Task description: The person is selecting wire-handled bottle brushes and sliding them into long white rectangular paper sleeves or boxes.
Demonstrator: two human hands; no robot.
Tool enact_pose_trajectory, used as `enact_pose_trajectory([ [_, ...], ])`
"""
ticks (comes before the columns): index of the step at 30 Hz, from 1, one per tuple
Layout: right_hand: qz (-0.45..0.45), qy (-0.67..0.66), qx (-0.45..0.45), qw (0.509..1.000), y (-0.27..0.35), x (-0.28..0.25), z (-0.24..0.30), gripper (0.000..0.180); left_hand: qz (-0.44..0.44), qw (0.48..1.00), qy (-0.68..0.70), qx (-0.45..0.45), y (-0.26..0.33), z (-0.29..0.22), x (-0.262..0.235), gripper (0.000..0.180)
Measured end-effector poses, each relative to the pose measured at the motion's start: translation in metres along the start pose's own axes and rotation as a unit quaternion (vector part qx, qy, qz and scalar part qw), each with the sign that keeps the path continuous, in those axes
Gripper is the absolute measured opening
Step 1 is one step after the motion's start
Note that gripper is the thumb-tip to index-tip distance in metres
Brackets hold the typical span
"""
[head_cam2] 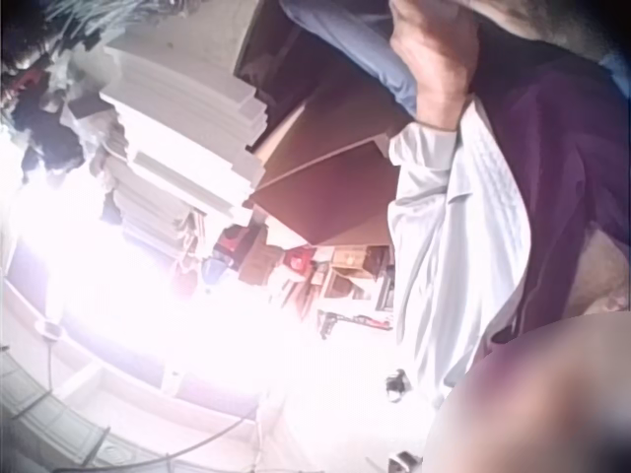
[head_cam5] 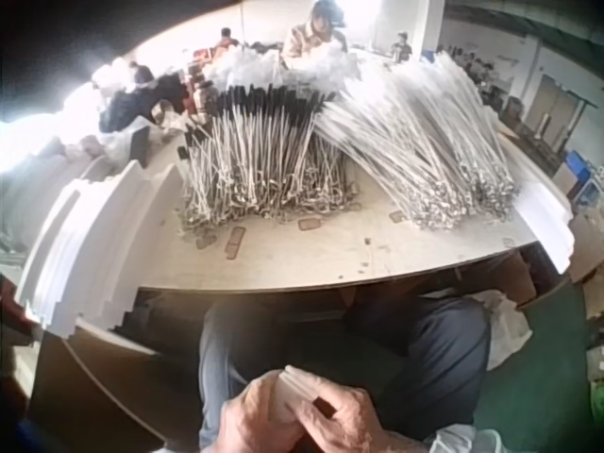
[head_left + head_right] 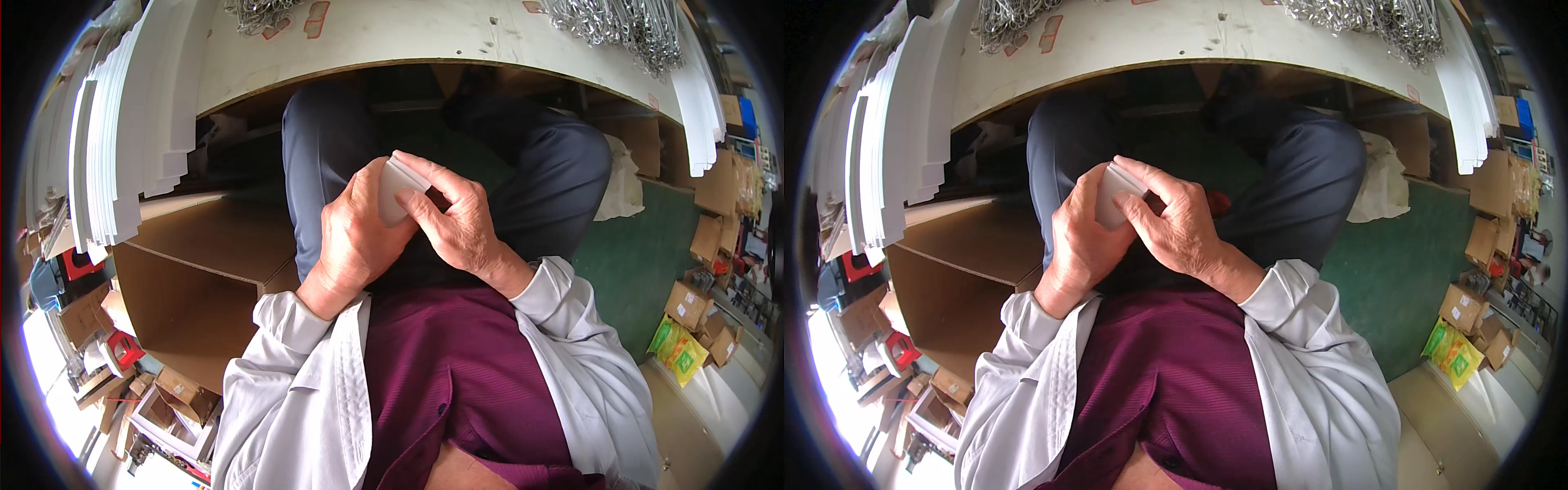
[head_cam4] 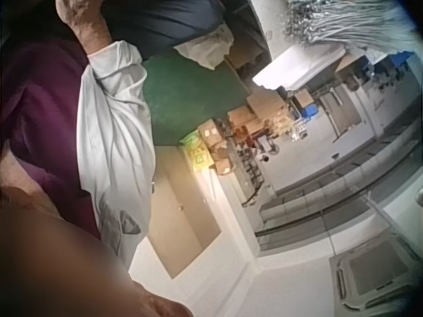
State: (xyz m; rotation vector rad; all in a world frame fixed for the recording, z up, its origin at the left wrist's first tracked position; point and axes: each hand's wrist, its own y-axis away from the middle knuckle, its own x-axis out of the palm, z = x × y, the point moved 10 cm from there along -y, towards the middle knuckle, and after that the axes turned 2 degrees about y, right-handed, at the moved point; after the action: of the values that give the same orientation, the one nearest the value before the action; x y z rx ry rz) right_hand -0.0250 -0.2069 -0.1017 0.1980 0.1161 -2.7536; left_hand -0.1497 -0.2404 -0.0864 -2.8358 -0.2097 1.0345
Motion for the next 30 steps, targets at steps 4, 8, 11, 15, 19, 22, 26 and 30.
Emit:
enact_pose_trajectory([
  [4, 0.008, 0.021, 0.007, 1.000, 0.003, 0.004, 0.002, 0.042, -0.003, 1.000, 0.001, 0.017, 0.003, 0.003, 0.002, 0.058],
  [8, -0.020, 0.090, -0.091, 0.992, 0.008, 0.007, 0.017, 0.044, -0.004, 1.000, 0.007, 0.008, 0.004, 0.004, 0.000, 0.057],
  [11, -0.021, 0.077, -0.075, 0.994, 0.007, 0.007, 0.014, 0.045, -0.009, 1.000, 0.007, 0.015, 0.004, 0.004, 0.000, 0.057],
  [15, -0.006, 0.079, -0.085, 0.993, 0.007, 0.010, 0.009, 0.042, 0.001, 1.000, 0.000, 0.008, 0.005, 0.007, 0.002, 0.057],
  [19, -0.014, 0.061, -0.068, 0.996, 0.006, 0.008, 0.004, 0.037, 0.013, 1.000, -0.005, -0.001, 0.005, 0.007, 0.004, 0.058],
  [22, -0.004, 0.000, 0.020, 1.000, 0.001, 0.010, -0.008, 0.037, 0.008, 1.000, -0.015, 0.000, 0.002, 0.008, 0.004, 0.061],
  [26, -0.025, -0.065, 0.053, 0.996, -0.006, -0.005, -0.018, 0.036, 0.022, 1.000, -0.001, -0.015, -0.009, -0.001, 0.002, 0.058],
  [30, -0.036, -0.134, 0.129, 0.982, -0.011, -0.019, -0.023, 0.035, 0.075, 0.994, 0.069, -0.047, -0.006, 0.007, -0.011, 0.056],
])
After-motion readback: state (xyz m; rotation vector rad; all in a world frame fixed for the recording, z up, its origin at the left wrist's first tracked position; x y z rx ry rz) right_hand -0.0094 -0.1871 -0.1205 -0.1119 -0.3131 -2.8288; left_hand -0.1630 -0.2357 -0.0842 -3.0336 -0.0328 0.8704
